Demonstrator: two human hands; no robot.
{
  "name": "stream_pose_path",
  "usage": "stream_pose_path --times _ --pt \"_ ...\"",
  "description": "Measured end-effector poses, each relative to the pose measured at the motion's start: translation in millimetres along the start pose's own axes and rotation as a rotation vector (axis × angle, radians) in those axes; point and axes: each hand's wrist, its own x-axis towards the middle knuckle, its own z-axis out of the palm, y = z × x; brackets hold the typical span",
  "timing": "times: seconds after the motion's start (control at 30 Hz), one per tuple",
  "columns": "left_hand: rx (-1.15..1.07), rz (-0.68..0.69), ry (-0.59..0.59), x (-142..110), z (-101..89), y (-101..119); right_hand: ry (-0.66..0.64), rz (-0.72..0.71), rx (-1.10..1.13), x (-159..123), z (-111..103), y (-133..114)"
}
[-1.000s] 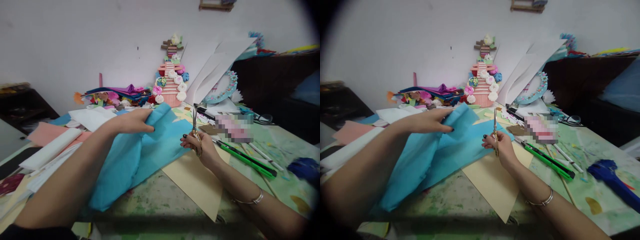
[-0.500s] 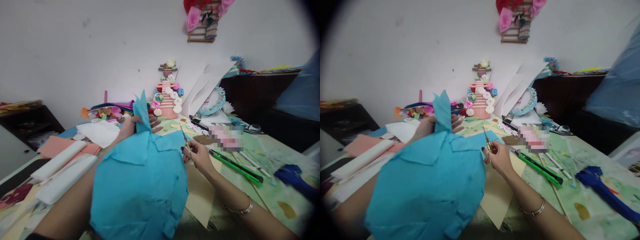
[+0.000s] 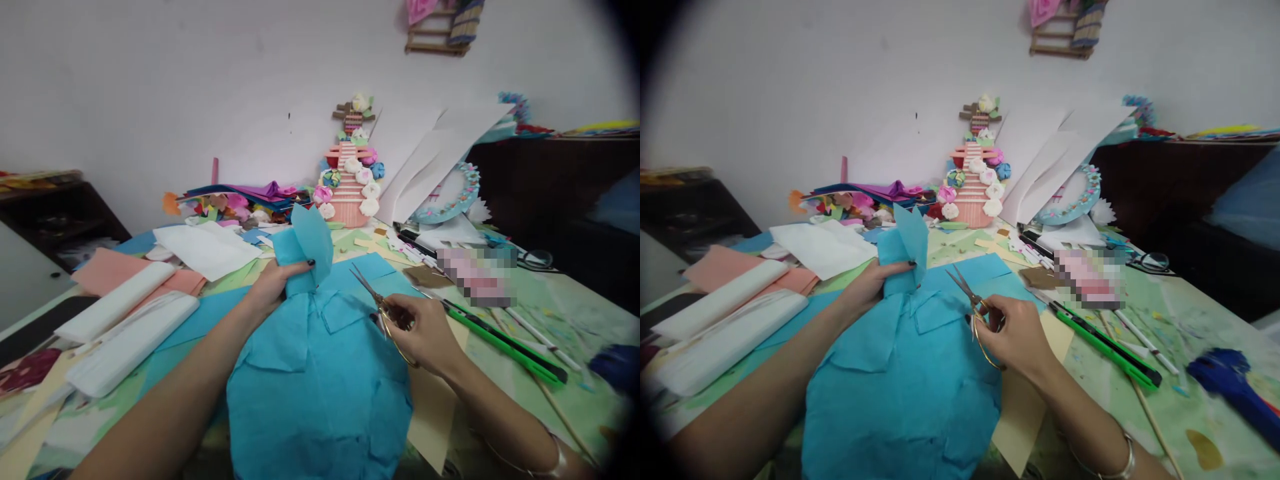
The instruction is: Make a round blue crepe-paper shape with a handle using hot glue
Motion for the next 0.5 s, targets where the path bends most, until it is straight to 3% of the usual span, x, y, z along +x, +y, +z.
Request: stream_pose_path --times 0.2,0.37,0.5 --pt "-0.060 0.023 0.077 2.4 -5.8 0.4 0.008 -0.058 -0.243 -15.7 -13.1 -33.4" --pt "-0.074 0.045 0.077 0.4 -4.2 -3.1 -0.143 -0.076 -0.295 -26.2 -11.5 -52.1" --pt "-0.073 0.057 0.066 -0.7 -2.9 -5.3 -0.177 -0.039 -0.378 -26.3 -8.8 -55.8"
